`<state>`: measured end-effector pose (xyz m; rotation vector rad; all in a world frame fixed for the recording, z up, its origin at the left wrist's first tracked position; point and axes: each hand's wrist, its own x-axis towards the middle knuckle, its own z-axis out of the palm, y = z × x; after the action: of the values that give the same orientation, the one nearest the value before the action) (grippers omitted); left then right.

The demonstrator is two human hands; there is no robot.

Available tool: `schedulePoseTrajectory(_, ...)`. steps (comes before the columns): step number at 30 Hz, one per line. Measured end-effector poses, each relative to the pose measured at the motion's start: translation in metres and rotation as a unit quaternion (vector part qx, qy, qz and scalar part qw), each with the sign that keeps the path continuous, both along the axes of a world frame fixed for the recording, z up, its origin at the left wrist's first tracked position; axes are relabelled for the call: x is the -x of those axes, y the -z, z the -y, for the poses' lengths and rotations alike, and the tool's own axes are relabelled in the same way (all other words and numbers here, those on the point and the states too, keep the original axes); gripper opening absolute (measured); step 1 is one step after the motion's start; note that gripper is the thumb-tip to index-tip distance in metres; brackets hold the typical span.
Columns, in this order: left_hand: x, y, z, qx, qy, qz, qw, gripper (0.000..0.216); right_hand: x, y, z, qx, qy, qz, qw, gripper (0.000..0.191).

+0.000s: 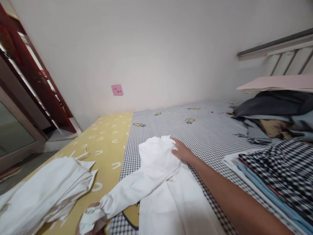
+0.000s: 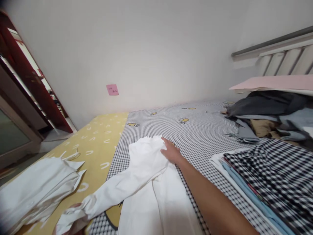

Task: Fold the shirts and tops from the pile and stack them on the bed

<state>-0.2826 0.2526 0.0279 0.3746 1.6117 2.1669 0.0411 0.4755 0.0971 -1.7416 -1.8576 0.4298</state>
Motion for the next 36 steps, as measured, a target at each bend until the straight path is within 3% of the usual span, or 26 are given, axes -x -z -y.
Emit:
schedulePoseTrajectory(2, -0.003, -0.002, 0.001, -0.014, 0.02, 0.013, 1.0, 0.027, 0.008, 0.002, 0.031, -0.041, 0.012, 0.024, 0.999, 0.06)
schedulePoseTrajectory(5, -0.006, -0.005, 0.003, -0.034, 0.065, 0.044, 0.996, 0.033, 0.023, 0.012, 0.072, -0.085, -0.08, 0.072, 0.991, 0.052)
schedulePoseTrajectory(7, -0.006, -0.011, 0.005, -0.04, 0.073, 0.051, 0.995, 0.035, 0.032, 0.026, 0.086, -0.056, -0.149, 0.113, 0.981, 0.051)
schedulePoseTrajectory(9, -0.004, -0.023, 0.008, -0.051, 0.073, 0.058, 0.994, 0.036, 0.039, 0.04, 0.088, -0.021, -0.163, 0.152, 0.975, 0.051)
schedulePoseTrajectory(11, -0.001, -0.045, 0.011, -0.065, 0.089, 0.08, 0.991, 0.039, 0.043, 0.052, 0.085, -0.023, -0.156, 0.177, 0.971, 0.05)
schedulePoseTrajectory(13, -0.005, -0.077, 0.011, -0.073, 0.113, 0.087, 0.987, 0.042, 0.045, 0.059, 0.082, -0.038, -0.153, 0.181, 0.971, 0.05)
schedulePoseTrajectory(17, -0.041, -0.154, -0.007, -0.108, 0.154, -0.045, 0.981, 0.059, 0.042, 0.064, 0.082, -0.074, -0.152, 0.156, 0.973, 0.05)
schedulePoseTrajectory(19, -0.073, -0.181, -0.024, -0.074, 0.248, -0.151, 0.954, 0.076, 0.041, 0.064, 0.083, -0.096, -0.154, 0.131, 0.975, 0.049)
schedulePoseTrajectory(21, -0.106, -0.191, -0.042, 0.018, 0.362, -0.266, 0.893, 0.094, 0.039, 0.064, 0.083, -0.1, -0.16, 0.106, 0.976, 0.047)
schedulePoseTrajectory(23, -0.131, -0.186, -0.058, 0.1, 0.429, -0.356, 0.824, 0.107, 0.039, 0.063, 0.082, -0.088, -0.162, 0.078, 0.98, 0.046)
schedulePoseTrajectory(24, -0.138, -0.179, -0.064, 0.122, 0.436, -0.374, 0.809, 0.107, 0.038, 0.063, 0.082, -0.082, -0.162, 0.064, 0.981, 0.049)
schedulePoseTrajectory(25, -0.142, -0.171, -0.069, 0.128, 0.426, -0.374, 0.814, 0.103, 0.038, 0.062, 0.081, -0.078, -0.161, 0.051, 0.982, 0.052)
schedulePoseTrajectory(28, -0.134, -0.147, -0.076, 0.105, 0.313, -0.33, 0.884, 0.067, 0.038, 0.061, 0.08, -0.063, -0.158, 0.028, 0.985, 0.058)
schedulePoseTrajectory(30, -0.122, -0.135, -0.076, 0.093, 0.217, -0.384, 0.893, 0.039, 0.038, 0.06, 0.079, -0.05, -0.161, 0.016, 0.986, 0.055)
schedulePoseTrajectory(31, -0.118, -0.13, -0.076, 0.096, 0.181, -0.442, 0.873, 0.032, 0.038, 0.06, 0.079, -0.047, -0.162, 0.01, 0.986, 0.053)
schedulePoseTrajectory(33, -0.118, -0.118, -0.076, 0.123, 0.151, -0.567, 0.801, 0.031, 0.038, 0.059, 0.078, -0.048, -0.166, 0.002, 0.985, 0.05)
schedulePoseTrajectory(36, -0.136, -0.094, -0.08, 0.209, 0.182, -0.679, 0.68, 0.051, 0.034, 0.057, 0.077, -0.042, -0.172, -0.019, 0.984, 0.049)
